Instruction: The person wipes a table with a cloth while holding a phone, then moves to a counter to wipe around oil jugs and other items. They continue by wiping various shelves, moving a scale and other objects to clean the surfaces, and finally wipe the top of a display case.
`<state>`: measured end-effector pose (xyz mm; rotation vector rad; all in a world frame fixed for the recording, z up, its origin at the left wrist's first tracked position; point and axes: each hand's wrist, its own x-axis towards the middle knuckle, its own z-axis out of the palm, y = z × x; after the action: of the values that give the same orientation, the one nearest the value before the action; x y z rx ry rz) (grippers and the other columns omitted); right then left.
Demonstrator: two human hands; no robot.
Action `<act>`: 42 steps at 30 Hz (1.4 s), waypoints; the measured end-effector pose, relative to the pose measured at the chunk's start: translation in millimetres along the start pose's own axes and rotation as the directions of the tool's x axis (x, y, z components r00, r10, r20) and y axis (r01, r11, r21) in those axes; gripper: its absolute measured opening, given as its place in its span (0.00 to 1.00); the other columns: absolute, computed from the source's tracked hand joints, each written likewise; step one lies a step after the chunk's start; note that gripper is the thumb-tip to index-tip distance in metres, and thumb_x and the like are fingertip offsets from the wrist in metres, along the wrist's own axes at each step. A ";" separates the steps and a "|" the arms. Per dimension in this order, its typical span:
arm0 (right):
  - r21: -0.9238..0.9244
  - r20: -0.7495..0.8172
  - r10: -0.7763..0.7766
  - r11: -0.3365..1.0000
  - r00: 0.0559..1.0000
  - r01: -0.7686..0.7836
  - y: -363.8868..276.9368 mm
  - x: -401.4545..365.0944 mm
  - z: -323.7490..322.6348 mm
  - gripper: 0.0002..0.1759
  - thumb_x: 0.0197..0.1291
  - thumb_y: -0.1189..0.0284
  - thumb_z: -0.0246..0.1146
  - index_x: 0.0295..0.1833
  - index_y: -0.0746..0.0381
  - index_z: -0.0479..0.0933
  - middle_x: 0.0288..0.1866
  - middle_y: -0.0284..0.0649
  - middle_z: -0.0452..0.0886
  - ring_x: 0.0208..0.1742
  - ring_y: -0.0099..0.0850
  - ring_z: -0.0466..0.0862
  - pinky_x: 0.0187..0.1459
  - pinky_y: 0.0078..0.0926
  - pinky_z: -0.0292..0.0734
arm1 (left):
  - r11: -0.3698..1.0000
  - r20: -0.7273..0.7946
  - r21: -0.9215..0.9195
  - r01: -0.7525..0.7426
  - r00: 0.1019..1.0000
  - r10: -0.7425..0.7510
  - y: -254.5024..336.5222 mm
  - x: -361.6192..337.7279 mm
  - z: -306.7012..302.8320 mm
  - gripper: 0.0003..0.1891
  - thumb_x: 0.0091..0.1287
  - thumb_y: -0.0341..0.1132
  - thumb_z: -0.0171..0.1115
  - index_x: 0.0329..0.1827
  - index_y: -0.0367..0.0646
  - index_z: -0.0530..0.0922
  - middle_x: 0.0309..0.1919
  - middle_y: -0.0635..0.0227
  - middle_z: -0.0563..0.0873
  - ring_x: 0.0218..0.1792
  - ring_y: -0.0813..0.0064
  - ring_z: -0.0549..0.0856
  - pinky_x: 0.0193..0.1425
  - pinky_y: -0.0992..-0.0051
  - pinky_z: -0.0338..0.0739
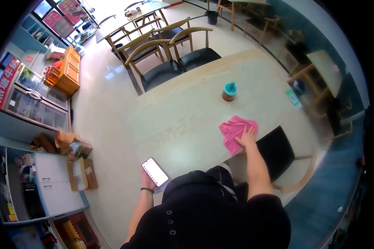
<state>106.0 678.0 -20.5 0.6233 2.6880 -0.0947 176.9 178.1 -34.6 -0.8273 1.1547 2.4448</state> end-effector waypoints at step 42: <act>-0.155 -0.175 -0.382 0.921 0.907 0.358 93.4 106.1 -34.6 0.39 0.55 0.45 0.48 0.63 0.64 0.60 0.66 0.60 0.52 0.66 0.57 0.52 0.63 0.54 0.47 | 0.762 -0.600 0.618 0.194 0.743 0.297 -67.0 64.2 114.2 0.12 0.58 0.41 0.57 0.30 0.39 0.78 0.22 0.70 0.81 0.20 0.80 0.78 0.25 0.79 0.74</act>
<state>46.7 810.7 -26.5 0.0791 2.9513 0.0322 118.1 311.1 -56.5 -1.4790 2.1363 1.5208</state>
